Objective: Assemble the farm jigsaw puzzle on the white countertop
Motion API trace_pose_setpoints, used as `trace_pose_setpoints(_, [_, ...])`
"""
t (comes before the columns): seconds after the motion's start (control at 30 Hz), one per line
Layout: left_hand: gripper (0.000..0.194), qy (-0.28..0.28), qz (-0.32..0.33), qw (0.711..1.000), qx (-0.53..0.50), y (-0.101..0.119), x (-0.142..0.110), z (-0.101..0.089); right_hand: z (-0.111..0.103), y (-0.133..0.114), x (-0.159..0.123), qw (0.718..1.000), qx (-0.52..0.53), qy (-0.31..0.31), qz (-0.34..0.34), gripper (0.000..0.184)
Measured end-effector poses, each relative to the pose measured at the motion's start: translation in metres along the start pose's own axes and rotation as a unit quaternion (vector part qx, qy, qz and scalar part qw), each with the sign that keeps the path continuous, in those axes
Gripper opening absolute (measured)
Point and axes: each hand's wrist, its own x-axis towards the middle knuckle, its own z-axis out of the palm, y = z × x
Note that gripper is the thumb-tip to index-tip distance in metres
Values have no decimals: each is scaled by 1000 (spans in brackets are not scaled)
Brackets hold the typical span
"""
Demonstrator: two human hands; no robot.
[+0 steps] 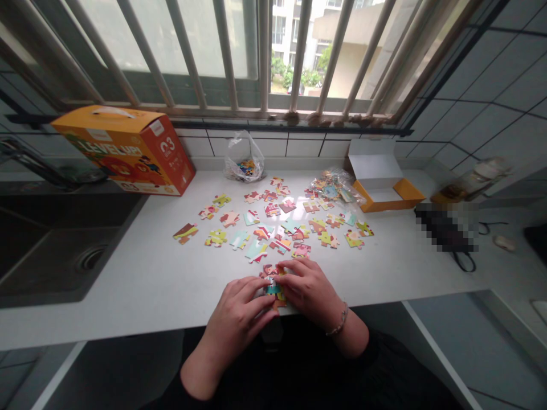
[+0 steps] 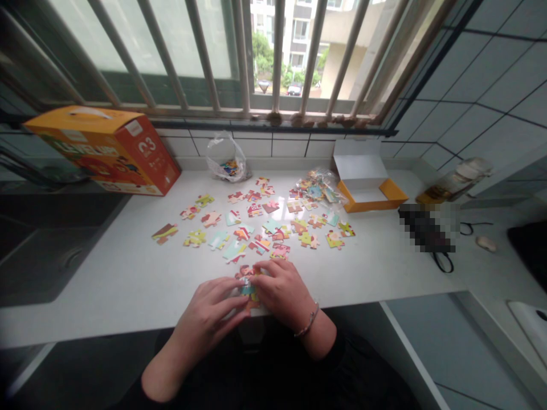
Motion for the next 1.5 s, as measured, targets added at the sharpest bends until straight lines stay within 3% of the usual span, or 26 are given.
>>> trace_pose_setpoints(0.3, [34,-23,0,1000,12,0,1,2,-2,-6,1,999,-4,-20,-42,30])
trace_pose_setpoints(0.47, [40,-14,5,999,28,1,1,3,-1,-7,2,999,21,-5,-33,21])
trace_pose_setpoints(0.67, [39,-26,-2,999,31,0,1,3,-1,-7,2,999,30,14,-23,7])
trace_pose_setpoints(1.33, [33,1,29,999,39,-1,2,3,0,-4,4,999,18,11,-34,9])
trace_pose_setpoints(1.5, [40,7,35,998,55,-3,2,3,0,-3,4,1000,15,7,-21,10])
